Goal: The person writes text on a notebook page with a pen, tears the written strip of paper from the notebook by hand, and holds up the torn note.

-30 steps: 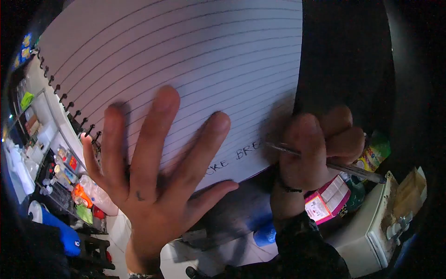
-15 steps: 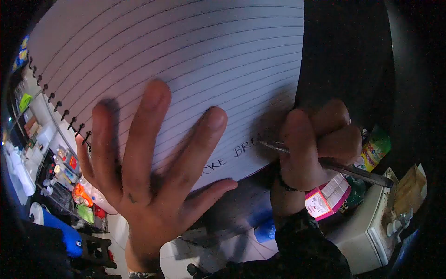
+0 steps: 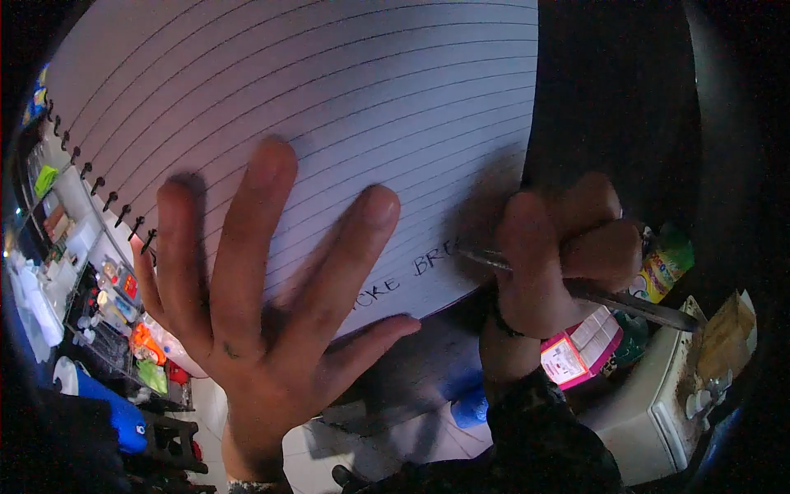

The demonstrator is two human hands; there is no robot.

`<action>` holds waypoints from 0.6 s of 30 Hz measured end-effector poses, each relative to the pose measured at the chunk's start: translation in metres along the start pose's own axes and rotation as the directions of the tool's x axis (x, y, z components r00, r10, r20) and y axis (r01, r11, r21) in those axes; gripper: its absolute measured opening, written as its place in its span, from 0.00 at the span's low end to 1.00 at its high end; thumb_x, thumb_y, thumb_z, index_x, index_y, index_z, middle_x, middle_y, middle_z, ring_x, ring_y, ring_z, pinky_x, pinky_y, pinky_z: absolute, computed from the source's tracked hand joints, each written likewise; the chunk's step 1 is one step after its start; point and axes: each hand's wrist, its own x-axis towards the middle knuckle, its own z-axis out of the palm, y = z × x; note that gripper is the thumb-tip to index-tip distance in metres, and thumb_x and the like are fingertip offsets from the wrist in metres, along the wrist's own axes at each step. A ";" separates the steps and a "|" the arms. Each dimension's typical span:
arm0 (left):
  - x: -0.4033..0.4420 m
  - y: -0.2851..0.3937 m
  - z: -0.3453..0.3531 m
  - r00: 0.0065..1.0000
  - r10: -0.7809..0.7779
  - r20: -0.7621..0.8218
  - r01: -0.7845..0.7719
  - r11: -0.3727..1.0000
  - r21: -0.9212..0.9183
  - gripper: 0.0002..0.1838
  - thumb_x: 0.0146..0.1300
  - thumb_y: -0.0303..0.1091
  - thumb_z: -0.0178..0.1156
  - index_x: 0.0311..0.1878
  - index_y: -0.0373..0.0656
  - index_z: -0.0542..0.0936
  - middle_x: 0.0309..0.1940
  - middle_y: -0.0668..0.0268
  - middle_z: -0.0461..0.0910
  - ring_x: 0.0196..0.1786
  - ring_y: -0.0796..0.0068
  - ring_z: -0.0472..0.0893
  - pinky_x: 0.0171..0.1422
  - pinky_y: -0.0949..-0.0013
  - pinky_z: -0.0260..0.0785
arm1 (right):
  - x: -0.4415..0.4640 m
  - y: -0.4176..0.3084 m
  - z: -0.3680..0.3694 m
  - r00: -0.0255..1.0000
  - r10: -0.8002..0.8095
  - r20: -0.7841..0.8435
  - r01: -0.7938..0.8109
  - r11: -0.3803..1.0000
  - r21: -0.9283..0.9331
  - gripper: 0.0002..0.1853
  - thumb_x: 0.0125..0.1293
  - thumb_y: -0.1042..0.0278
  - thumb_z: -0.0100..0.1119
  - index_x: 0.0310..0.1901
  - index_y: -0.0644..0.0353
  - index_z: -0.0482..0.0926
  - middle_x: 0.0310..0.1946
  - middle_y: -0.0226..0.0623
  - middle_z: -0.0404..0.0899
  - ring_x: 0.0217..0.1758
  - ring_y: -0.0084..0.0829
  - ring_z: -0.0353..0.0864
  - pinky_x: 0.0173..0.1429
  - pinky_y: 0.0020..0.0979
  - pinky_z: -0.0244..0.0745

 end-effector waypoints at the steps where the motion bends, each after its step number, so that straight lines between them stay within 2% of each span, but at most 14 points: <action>1: 0.000 0.000 0.000 1.000 0.001 0.001 -0.001 1.000 0.001 0.44 0.38 0.73 0.56 0.57 0.52 0.73 0.61 0.48 0.62 0.65 0.39 0.55 0.66 0.41 0.48 | 0.000 0.001 0.000 1.000 -0.003 0.007 0.003 1.000 0.025 0.18 0.50 0.87 0.57 0.24 0.53 0.58 0.16 0.29 0.59 0.14 0.17 0.58 0.14 0.23 0.54; 5: 0.001 0.000 -0.002 1.000 0.002 0.014 -0.003 1.000 0.021 0.44 0.39 0.73 0.56 0.56 0.52 0.73 0.61 0.48 0.62 0.65 0.39 0.55 0.66 0.41 0.48 | 0.000 0.002 0.003 0.998 -0.008 -0.058 0.010 0.999 0.038 0.18 0.50 0.86 0.58 0.24 0.53 0.58 0.16 0.29 0.60 0.14 0.17 0.58 0.14 0.23 0.54; 7: 0.001 0.000 -0.001 1.000 0.000 0.013 0.000 1.000 0.022 0.44 0.39 0.74 0.55 0.56 0.53 0.73 0.61 0.48 0.62 0.65 0.40 0.55 0.66 0.41 0.48 | 0.001 0.000 0.000 1.000 -0.003 -0.004 0.003 1.000 -0.010 0.18 0.50 0.86 0.59 0.24 0.54 0.58 0.15 0.29 0.60 0.14 0.17 0.57 0.15 0.22 0.53; 11: 0.000 0.002 -0.001 1.000 -0.015 0.015 0.014 1.000 0.020 0.44 0.39 0.74 0.55 0.56 0.53 0.73 0.61 0.48 0.63 0.65 0.40 0.55 0.66 0.41 0.47 | 0.000 -0.002 0.001 1.000 0.018 0.011 -0.018 1.000 0.005 0.19 0.49 0.86 0.59 0.23 0.54 0.58 0.15 0.29 0.59 0.14 0.18 0.57 0.16 0.22 0.53; 14: -0.001 0.000 -0.001 1.000 -0.004 0.013 0.003 1.000 0.020 0.44 0.39 0.74 0.55 0.56 0.53 0.73 0.61 0.49 0.62 0.65 0.40 0.54 0.66 0.41 0.47 | 0.001 -0.001 0.003 0.998 -0.003 -0.059 0.003 1.000 -0.006 0.20 0.48 0.87 0.60 0.22 0.53 0.58 0.15 0.29 0.60 0.15 0.19 0.58 0.17 0.22 0.55; 17: -0.001 -0.001 -0.001 1.000 0.010 0.005 -0.010 1.000 0.016 0.44 0.39 0.73 0.55 0.56 0.53 0.73 0.61 0.49 0.62 0.66 0.40 0.54 0.66 0.41 0.47 | -0.001 -0.003 0.000 0.999 0.029 -0.015 -0.028 0.999 0.042 0.20 0.48 0.86 0.60 0.21 0.53 0.58 0.16 0.30 0.60 0.16 0.20 0.59 0.19 0.23 0.56; 18: -0.001 -0.001 -0.001 1.000 0.013 0.002 -0.013 1.000 0.015 0.44 0.39 0.73 0.55 0.56 0.53 0.73 0.61 0.49 0.62 0.66 0.40 0.54 0.66 0.41 0.47 | -0.001 -0.003 -0.003 0.999 -0.007 0.031 0.008 1.000 -0.017 0.20 0.49 0.86 0.60 0.22 0.53 0.58 0.16 0.30 0.60 0.16 0.20 0.60 0.19 0.23 0.56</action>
